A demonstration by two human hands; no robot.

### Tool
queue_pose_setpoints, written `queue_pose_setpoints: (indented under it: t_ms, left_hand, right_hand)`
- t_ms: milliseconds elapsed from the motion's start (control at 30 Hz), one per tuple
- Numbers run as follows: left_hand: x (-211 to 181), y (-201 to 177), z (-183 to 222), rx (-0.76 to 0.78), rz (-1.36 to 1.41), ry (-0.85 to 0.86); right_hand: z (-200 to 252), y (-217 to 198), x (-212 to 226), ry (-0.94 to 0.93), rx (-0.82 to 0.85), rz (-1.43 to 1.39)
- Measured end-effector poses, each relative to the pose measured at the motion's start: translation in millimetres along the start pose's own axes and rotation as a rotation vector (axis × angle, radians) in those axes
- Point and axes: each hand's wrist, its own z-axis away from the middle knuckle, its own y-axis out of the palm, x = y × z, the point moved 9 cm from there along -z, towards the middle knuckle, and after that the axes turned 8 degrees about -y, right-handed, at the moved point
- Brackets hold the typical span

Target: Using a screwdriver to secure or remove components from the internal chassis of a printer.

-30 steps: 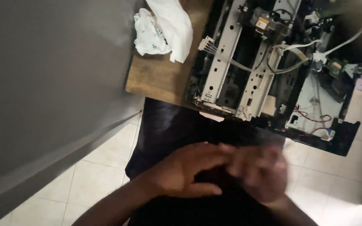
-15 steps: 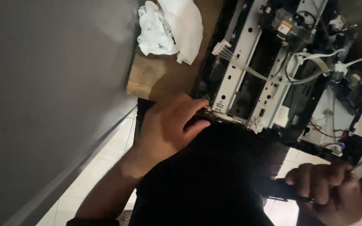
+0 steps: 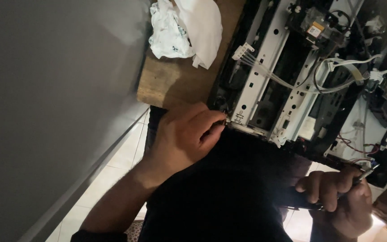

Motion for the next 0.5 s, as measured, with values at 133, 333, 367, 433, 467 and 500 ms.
queue_pose_setpoints:
  t_ms: [133, 333, 367, 433, 467, 500]
  left_hand:
    - [5, 5, 2, -0.015, 0.044, -0.030]
    - [10, 12, 12, -0.076, 0.125, -0.053]
    - [12, 13, 13, -0.091, 0.104, -0.075]
    - [15, 15, 16, -0.104, 0.081, -0.099]
    - [15, 15, 17, -0.128, 0.067, -0.083]
    - [14, 14, 19, -0.150, 0.055, -0.066]
  right_hand:
    - [-6, 17, -1, -0.029, -0.001, -0.091]
    - [-7, 9, -7, -0.009, -0.002, -0.116]
    - [-7, 10, -7, -0.008, 0.009, -0.117]
    - [-8, 12, -8, -0.007, 0.021, -0.119]
    - [-9, 14, -8, -0.012, 0.031, -0.135]
    - [-9, 15, -8, -0.019, 0.039, -0.150]
